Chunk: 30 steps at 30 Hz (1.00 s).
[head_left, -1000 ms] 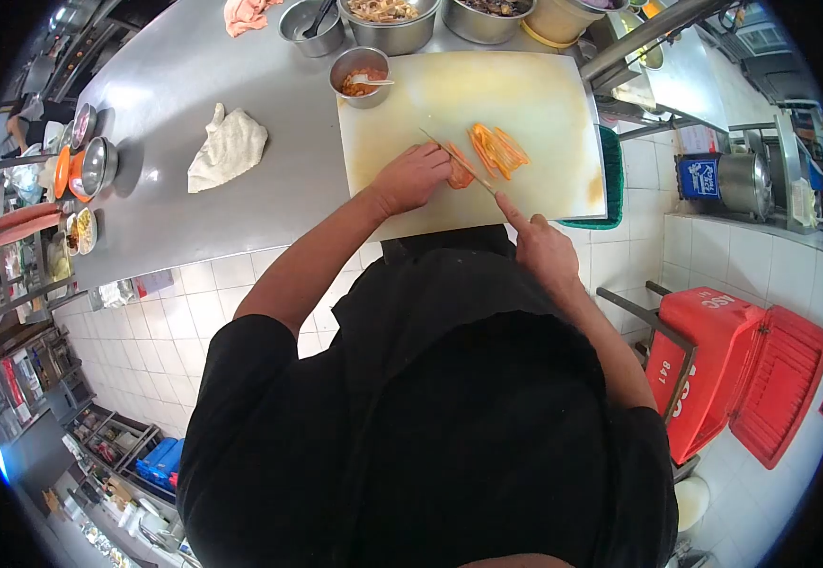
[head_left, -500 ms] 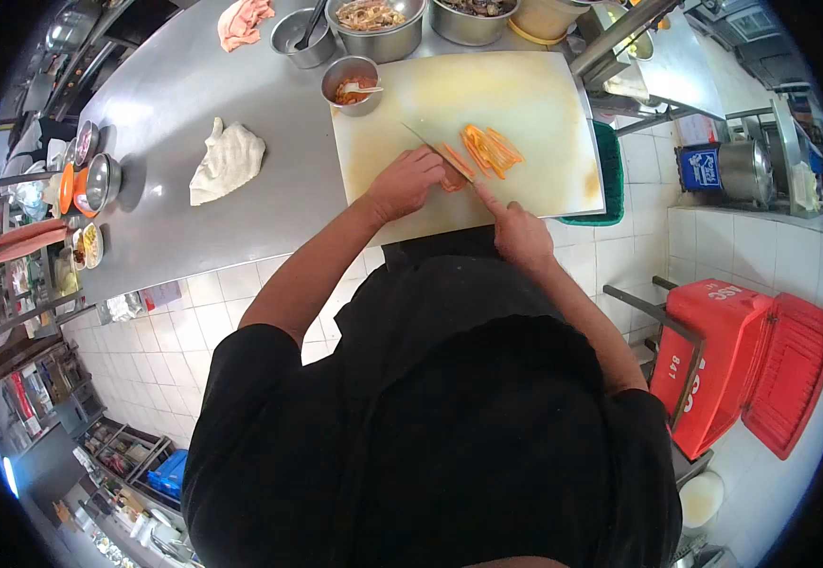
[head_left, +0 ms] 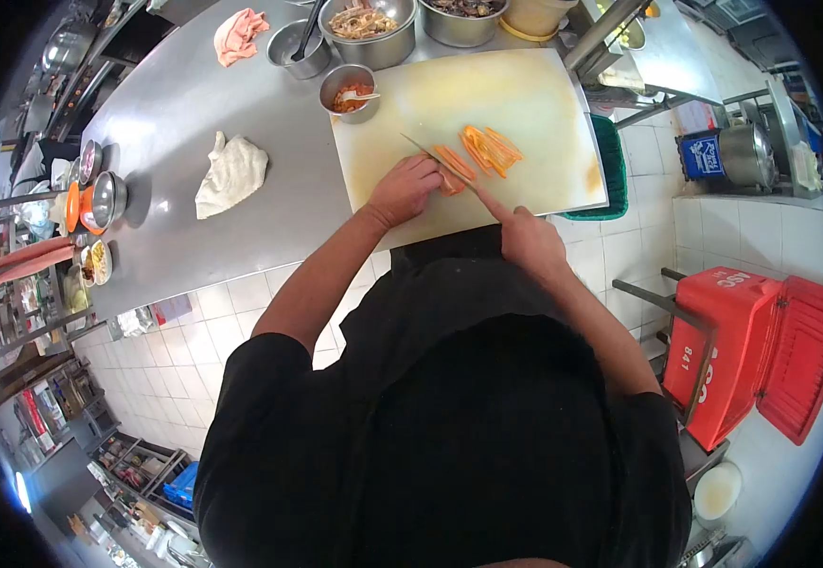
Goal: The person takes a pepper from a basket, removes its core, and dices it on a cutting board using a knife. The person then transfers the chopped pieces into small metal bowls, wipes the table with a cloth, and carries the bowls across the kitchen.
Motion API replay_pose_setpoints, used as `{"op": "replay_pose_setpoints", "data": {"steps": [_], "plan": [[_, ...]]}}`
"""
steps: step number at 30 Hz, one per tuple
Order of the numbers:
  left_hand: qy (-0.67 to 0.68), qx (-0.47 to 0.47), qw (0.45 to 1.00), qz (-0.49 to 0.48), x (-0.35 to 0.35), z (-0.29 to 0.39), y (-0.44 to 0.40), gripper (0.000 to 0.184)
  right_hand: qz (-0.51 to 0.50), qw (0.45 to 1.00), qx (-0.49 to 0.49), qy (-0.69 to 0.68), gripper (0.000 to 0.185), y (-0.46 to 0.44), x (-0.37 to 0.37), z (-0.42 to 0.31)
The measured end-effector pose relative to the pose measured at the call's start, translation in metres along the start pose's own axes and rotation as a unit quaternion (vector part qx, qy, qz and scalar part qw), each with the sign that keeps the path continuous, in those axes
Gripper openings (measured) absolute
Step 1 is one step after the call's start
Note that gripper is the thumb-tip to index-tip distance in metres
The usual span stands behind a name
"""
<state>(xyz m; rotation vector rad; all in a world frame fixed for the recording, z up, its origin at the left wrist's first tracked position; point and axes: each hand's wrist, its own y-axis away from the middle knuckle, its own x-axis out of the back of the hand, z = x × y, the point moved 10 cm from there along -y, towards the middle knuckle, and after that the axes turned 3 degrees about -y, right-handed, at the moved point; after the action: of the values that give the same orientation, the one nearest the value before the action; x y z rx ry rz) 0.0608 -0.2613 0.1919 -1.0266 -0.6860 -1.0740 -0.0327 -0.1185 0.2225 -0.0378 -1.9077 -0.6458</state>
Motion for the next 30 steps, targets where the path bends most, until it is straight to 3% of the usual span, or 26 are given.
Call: {"op": "replay_pose_setpoints", "data": {"steps": [2, 8, 11, 14, 17, 20, 23, 30], "plan": [[-0.011, -0.002, 1.000, 0.001, 0.001, 0.001, 0.000, 0.013, -0.030, 0.999, -0.024, -0.001, 0.083, 0.005, -0.009, 0.001], [-0.013, -0.023, 0.999, 0.020, 0.006, 0.006, -0.001, 0.022, 0.019, 1.000, 0.008, -0.019, 0.082, 0.001, 0.007, -0.005], [-0.009, 0.002, 1.000, 0.008, 0.005, 0.004, 0.001, 0.025, -0.033, 0.999, -0.017, -0.040, 0.081, 0.010, -0.012, 0.001], [-0.011, -0.017, 0.999, 0.047, 0.012, 0.009, -0.001, 0.024, 0.025, 0.998, 0.015, -0.060, 0.083, -0.002, -0.017, -0.001], [0.002, 0.006, 1.000, 0.002, 0.003, 0.003, 0.002, 0.025, 0.013, 0.997, 0.013, -0.071, 0.082, 0.006, 0.003, -0.006], [0.004, -0.001, 1.000, 0.021, 0.006, 0.004, 0.004, 0.023, -0.042, 0.995, -0.022, -0.083, 0.081, 0.020, -0.005, -0.001], [0.015, -0.001, 1.000, 0.022, 0.011, 0.007, 0.003, 0.021, 0.016, 0.995, 0.013, -0.101, 0.080, -0.001, -0.027, 0.002], [0.022, 0.016, 0.999, 0.027, 0.009, 0.002, 0.008, 0.020, -0.011, 0.997, 0.007, -0.073, 0.080, 0.018, 0.000, -0.005]]}}
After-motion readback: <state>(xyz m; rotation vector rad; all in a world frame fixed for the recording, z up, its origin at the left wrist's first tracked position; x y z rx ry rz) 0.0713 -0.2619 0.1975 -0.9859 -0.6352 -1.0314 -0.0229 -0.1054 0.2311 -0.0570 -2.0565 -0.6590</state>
